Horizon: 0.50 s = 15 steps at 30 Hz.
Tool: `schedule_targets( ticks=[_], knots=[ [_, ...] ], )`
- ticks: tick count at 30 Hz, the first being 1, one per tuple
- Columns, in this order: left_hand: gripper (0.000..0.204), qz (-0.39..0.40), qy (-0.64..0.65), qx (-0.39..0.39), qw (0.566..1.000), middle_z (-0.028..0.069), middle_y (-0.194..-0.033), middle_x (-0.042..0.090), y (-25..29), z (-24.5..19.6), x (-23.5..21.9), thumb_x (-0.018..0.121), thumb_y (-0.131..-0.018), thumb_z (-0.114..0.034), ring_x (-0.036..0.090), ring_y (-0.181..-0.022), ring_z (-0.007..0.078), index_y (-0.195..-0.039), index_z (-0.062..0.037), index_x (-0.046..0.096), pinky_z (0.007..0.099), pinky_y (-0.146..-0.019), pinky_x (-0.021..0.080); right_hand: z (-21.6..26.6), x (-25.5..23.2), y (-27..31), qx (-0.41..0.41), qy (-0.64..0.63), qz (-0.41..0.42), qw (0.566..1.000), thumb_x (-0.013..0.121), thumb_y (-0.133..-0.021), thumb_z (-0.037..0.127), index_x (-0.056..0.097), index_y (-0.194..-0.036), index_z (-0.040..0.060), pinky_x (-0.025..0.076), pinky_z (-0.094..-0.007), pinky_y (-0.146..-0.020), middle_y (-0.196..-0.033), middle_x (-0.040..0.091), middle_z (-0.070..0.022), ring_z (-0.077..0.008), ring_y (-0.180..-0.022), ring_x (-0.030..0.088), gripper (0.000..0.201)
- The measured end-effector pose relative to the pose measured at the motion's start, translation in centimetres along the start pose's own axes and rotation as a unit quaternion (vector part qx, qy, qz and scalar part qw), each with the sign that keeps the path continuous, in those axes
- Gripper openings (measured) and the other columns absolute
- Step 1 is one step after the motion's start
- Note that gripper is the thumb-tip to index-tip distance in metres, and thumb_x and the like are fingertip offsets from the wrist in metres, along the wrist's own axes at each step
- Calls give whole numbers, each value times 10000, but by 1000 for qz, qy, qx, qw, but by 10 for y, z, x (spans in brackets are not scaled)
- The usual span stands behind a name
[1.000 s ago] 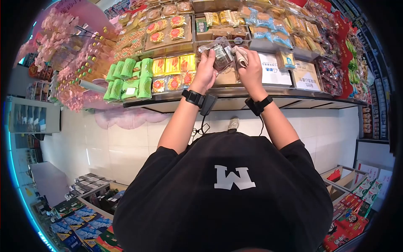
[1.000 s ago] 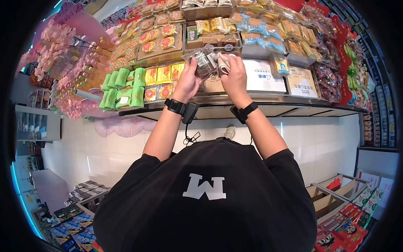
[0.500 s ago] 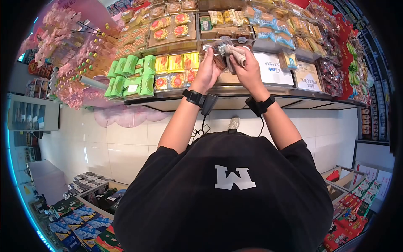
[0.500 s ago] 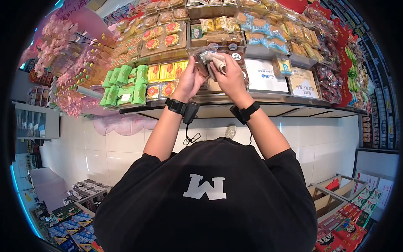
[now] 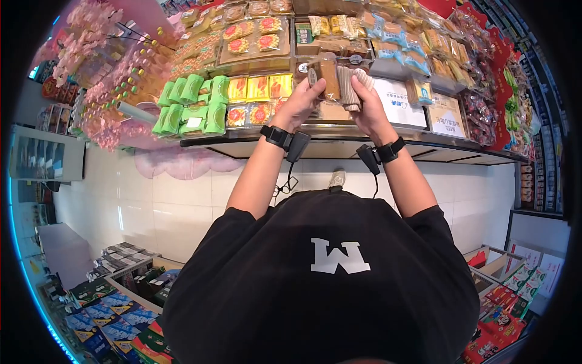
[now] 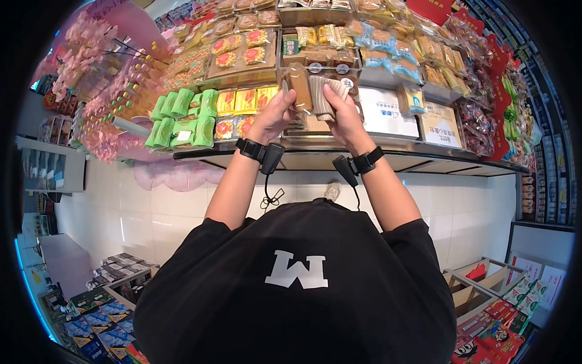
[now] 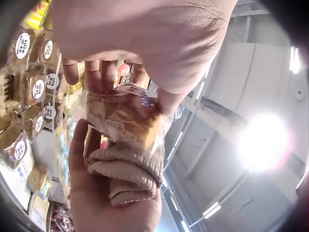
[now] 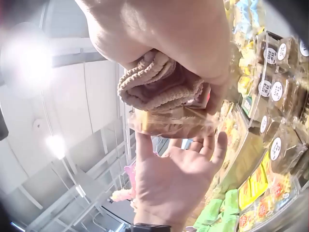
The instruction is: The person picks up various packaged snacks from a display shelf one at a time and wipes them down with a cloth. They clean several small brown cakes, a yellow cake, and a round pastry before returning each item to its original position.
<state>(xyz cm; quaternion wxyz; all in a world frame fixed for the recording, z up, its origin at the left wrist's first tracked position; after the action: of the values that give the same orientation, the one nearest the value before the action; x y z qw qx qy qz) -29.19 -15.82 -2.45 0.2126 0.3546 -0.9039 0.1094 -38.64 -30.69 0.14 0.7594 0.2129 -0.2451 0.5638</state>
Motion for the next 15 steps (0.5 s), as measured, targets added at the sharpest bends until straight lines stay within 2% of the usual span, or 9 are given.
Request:
schedule_targets(
  ticks=[1, 4, 5, 6, 8, 10, 12, 14, 15],
  knots=[
    [567, 35, 42, -46, 997, 18, -1172, 576, 1, 2, -2, 637, -919, -410, 545, -1055, 111, -1340, -74, 457, 292, -904, 448, 1, -1, 0, 0, -1, 0, 1000, 567, -972, 209, 568, -1188, 27, 519, -293, -833, -1099, 646, -48, -115, -969, 625, 283],
    [505, 36, 45, -60, 997, 8, -1108, 602, 3, 2, -5, 637, -922, -403, 561, -1028, 114, -1268, -65, 493, 292, -891, 459, 2, -5, 0, 14, 62, 2, 998, 611, -948, 172, 563, -1198, 38, 517, -287, -837, -1108, 645, -53, -126, -976, 624, 288],
    [505, 37, 45, -62, 996, 8, -1108, 602, 0, 5, -5, 637, -922, -403, 561, -1028, 114, -1268, -65, 493, 292, -891, 459, 2, -7, 0, -128, 230, 6, 965, 636, -930, 150, 559, -1204, 43, 511, -282, -845, -1114, 644, -56, -132, -978, 621, 304],
    [506, 12, 0, -48, 999, 11, -1099, 604, -3, 9, -6, 642, -918, -406, 562, -1008, 111, -1257, -59, 500, 287, -882, 459, 3, -3, 3, -262, 388, 9, 883, 660, -913, 129, 554, -1210, 49, 505, -276, -852, -1119, 644, -59, -137, -981, 618, 325],
    [507, -11, -45, -35, 998, 15, -1091, 607, -6, 15, -6, 647, -914, -408, 562, -989, 108, -1246, -52, 507, 282, -874, 459, 9, 0, 4, -267, 339, 0, 902, 703, -861, 81, 584, -1181, 59, 497, -294, -852, -1087, 648, -68, -191, -967, 624, 342],
    [490, -10, -199, -6, 980, 14, -1086, 602, -7, 15, -3, 650, -913, -412, 549, -966, 99, -1212, -44, 528, 271, -862, 450, 18, 1, 0, -371, 528, -15, 764, 719, -820, 64, 624, -1144, 67, 492, -323, -848, -1044, 639, -82, -243, -955, 624, 337],
    [474, -23, -167, -8, 986, 10, -1044, 608, -8, 18, -2, 665, -900, -418, 552, -925, 97, -1168, -45, 547, 268, -828, 457, 21, -1, 5, -353, 527, -26, 772, 727, -774, 37, 657, -1098, 69, 488, -338, -847, -1016, 626, -97, -279, -944, 618, 333],
    [448, -55, -103, -4, 993, 3, -959, 619, -12, 21, -4, 695, -876, -429, 558, -844, 91, -1081, -47, 585, 264, -759, 470, 21, -7, 6, -302, 548, 56, 778, 721, -769, 36, 666, -1088, 64, 491, -333, -844, -1020, 630, -101, -266, -944, 622, 325],
    [549, -48, -70, -13, 996, 18, -1069, 616, -13, 24, -6, 660, -878, -481, 558, -979, 116, -1204, -56, 540, 273, -862, 448, 18, -9, 7, -284, 501, 86, 813, 714, -764, 32, 675, -1075, 64, 492, -329, -837, -1015, 631, -102, -266, -940, 624, 315]
  ],
)
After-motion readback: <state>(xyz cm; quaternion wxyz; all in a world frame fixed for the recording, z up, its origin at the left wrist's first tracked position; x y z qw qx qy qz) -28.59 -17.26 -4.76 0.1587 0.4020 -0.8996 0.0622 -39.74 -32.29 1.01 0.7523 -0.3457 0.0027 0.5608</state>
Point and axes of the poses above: each hand's wrist, its own y-axis away from the middle knuckle, its own x-axis out of the palm, z = x × y, the point moved 1 cm from there along -y, towards the middle knuckle
